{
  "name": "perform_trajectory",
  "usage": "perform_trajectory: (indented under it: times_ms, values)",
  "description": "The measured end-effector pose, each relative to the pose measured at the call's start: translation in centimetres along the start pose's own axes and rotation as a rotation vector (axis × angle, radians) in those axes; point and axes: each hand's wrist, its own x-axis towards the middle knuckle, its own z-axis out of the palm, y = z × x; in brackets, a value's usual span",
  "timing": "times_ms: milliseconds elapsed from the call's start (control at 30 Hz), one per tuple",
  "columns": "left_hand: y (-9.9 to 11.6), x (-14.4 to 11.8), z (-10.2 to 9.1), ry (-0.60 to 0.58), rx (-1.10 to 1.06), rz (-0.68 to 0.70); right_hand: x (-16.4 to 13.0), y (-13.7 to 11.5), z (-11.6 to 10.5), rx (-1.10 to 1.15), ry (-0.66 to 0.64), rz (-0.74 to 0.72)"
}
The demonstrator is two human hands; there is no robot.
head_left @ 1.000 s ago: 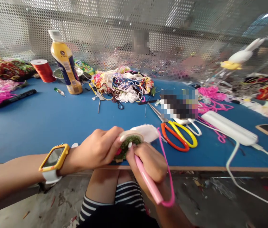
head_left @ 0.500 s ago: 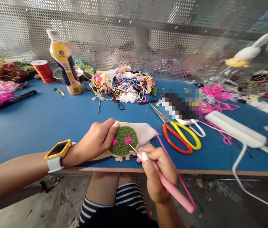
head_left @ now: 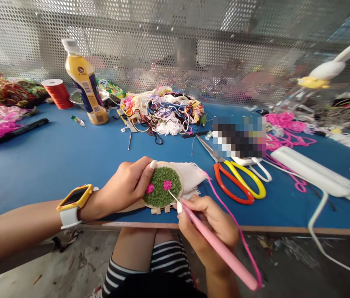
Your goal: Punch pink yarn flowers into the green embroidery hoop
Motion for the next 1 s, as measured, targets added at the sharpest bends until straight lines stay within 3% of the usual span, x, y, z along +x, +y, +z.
perform_trajectory:
  times_ms: [100, 533, 800, 867, 1000]
  values:
    - [0.0, 0.0, 0.0, -0.001, 0.002, -0.003, 0.1, 0.2, 0.1, -0.006, 0.063, 0.013]
    - [0.0, -0.2, 0.0, 0.004, 0.020, 0.032, -0.1, 0.3, 0.3, -0.110, 0.031, -0.022]
    - [0.6, -0.5, -0.2, 0.013, 0.019, 0.055, 2.2, -0.2, 2.4, -0.318, -0.020, -0.261]
    - [0.5, -0.3, -0.1, 0.023, 0.032, 0.041, 2.2, -0.1, 2.4, -0.283, -0.075, -0.242]
    - [-0.1, 0.0, 0.0, 0.003, 0.037, -0.009, 1.0, 0.4, 1.2, -0.035, -0.145, -0.059]
